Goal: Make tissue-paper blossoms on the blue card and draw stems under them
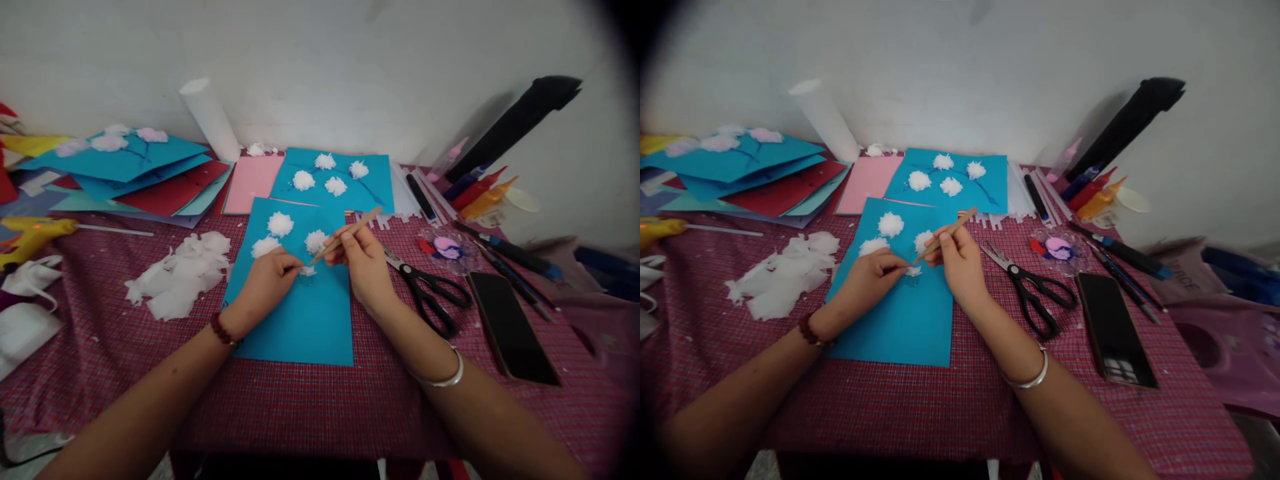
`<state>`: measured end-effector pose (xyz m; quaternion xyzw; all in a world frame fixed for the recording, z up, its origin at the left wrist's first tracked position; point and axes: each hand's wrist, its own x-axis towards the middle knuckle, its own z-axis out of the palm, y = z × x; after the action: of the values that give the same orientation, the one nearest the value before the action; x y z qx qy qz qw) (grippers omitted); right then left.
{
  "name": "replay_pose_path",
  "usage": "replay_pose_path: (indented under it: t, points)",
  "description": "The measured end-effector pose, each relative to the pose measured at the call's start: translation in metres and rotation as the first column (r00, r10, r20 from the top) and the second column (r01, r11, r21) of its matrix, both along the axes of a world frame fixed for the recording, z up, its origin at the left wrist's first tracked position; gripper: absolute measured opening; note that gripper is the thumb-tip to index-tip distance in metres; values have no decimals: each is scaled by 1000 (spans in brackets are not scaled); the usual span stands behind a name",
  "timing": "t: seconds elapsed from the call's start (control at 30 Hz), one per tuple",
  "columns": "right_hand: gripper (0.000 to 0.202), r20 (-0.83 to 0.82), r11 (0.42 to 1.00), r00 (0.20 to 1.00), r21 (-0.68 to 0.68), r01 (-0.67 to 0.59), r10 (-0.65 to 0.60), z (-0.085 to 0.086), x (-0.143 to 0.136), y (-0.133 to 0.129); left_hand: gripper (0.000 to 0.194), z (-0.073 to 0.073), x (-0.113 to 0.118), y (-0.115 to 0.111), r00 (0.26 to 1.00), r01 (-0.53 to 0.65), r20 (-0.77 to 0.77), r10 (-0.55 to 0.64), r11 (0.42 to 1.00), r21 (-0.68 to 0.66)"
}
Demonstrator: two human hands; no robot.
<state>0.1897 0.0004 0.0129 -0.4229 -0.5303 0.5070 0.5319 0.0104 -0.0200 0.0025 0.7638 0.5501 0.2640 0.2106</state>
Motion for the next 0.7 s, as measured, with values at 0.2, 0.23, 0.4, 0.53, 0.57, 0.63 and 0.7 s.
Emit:
replay_pose_path:
  t: [0.2, 0.23, 0.4, 0.53, 0.57, 0.63, 0.7]
  points:
    - [14, -15, 997, 997, -9, -74, 74, -8, -6, -7, 19, -3, 2, 0, 998, -2, 59, 0, 1000, 31]
    - [14, 3, 996, 996, 20, -86, 86, -9, -7, -9, 19, -3, 2, 0, 997, -3, 84, 0, 999, 34]
    - [13, 159, 978, 979, 149, -149, 125, -10, -11, -16, 19, -4, 6, 2, 979, -41, 199, 33, 998, 38]
    - [13, 250, 970, 965, 204, -130, 76, -8, -9, -20, 28, -7, 6, 1, 970, -118, 220, 107, 992, 38]
    - [13, 262, 971, 963, 208, -120, 63, -7, -9, -20, 30, -8, 5, 1, 970, -120, 215, 110, 992, 32]
    - [13, 280, 972, 960, 215, -90, 26, -5, -8, -21, 34, -8, 4, 1, 974, -106, 204, 102, 994, 10]
    - [13, 285, 975, 958, 216, -50, -14, -5, -8, -20, 37, -9, 3, 2, 976, -94, 195, 93, 996, -5]
